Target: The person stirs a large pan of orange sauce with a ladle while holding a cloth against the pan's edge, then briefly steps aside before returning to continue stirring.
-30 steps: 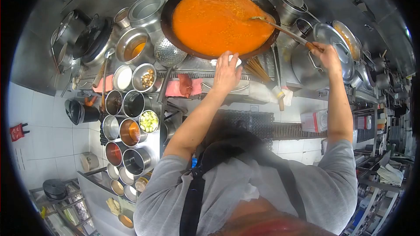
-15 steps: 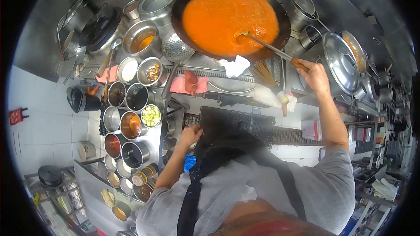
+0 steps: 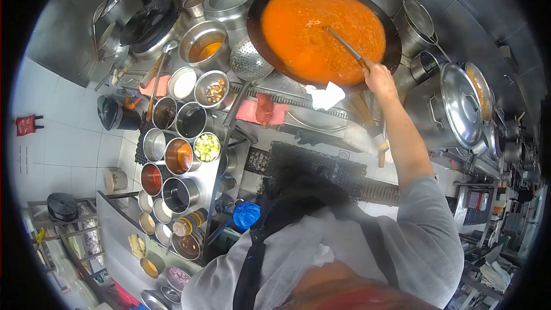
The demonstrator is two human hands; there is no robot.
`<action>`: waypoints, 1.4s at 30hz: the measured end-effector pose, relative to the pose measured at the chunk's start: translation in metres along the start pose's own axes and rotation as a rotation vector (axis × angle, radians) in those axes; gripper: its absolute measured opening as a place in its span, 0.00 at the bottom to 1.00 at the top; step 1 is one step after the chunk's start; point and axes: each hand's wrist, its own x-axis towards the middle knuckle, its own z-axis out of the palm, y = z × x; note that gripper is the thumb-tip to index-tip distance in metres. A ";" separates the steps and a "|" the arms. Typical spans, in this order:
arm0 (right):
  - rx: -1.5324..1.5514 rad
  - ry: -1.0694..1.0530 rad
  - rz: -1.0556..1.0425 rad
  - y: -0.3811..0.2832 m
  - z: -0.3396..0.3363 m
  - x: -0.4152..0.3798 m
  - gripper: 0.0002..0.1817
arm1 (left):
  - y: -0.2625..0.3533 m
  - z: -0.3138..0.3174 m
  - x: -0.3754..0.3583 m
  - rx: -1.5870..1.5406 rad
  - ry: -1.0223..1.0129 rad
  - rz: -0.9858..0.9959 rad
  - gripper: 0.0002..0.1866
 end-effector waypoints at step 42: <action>0.089 -0.073 0.055 0.047 -0.110 -0.109 0.21 | 0.246 -0.166 0.252 -0.748 0.215 0.000 0.30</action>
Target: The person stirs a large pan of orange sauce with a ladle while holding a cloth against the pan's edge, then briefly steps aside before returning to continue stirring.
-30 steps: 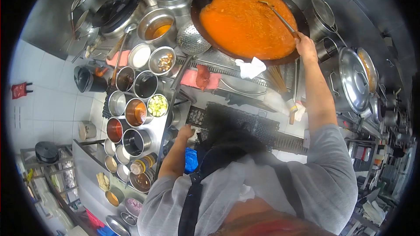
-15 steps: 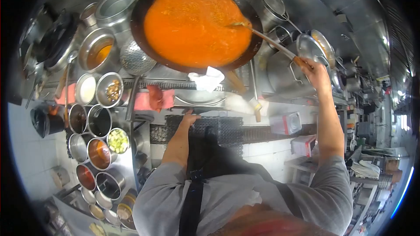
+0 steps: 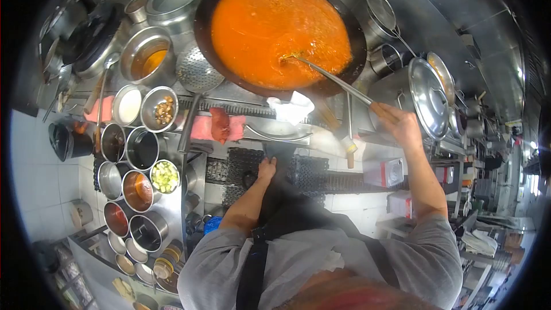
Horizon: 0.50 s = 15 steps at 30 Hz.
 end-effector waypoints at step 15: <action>-0.032 0.065 -0.170 -0.015 0.098 0.134 0.20 | -0.174 -0.145 -0.068 0.414 -0.089 -0.131 0.45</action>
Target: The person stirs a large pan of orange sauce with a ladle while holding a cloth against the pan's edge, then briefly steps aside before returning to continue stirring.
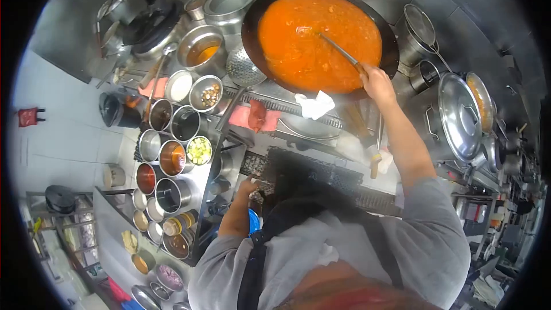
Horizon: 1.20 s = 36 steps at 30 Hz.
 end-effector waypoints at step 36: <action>-0.061 -0.015 -0.132 0.095 -0.174 -0.104 0.19 | 0.402 -0.176 -0.097 -0.050 0.868 0.776 0.32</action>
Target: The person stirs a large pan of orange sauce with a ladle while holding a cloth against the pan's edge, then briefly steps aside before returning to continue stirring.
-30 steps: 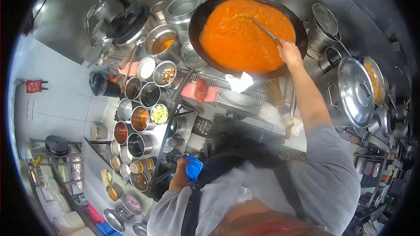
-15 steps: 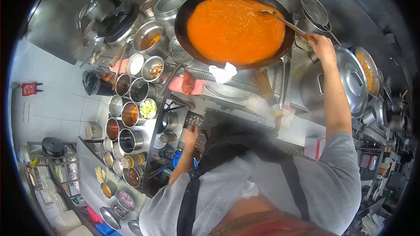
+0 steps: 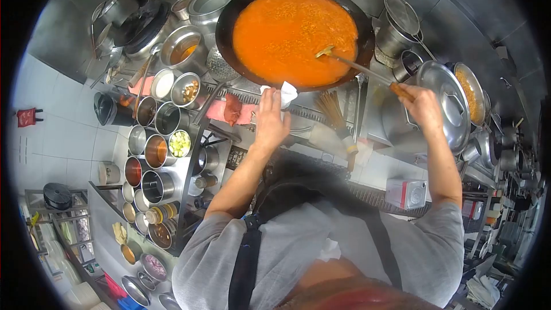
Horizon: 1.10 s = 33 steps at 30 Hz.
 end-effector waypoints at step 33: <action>-0.117 0.031 0.159 0.023 0.068 0.188 0.16 | 0.016 -0.005 -0.009 0.111 -0.167 -0.090 0.42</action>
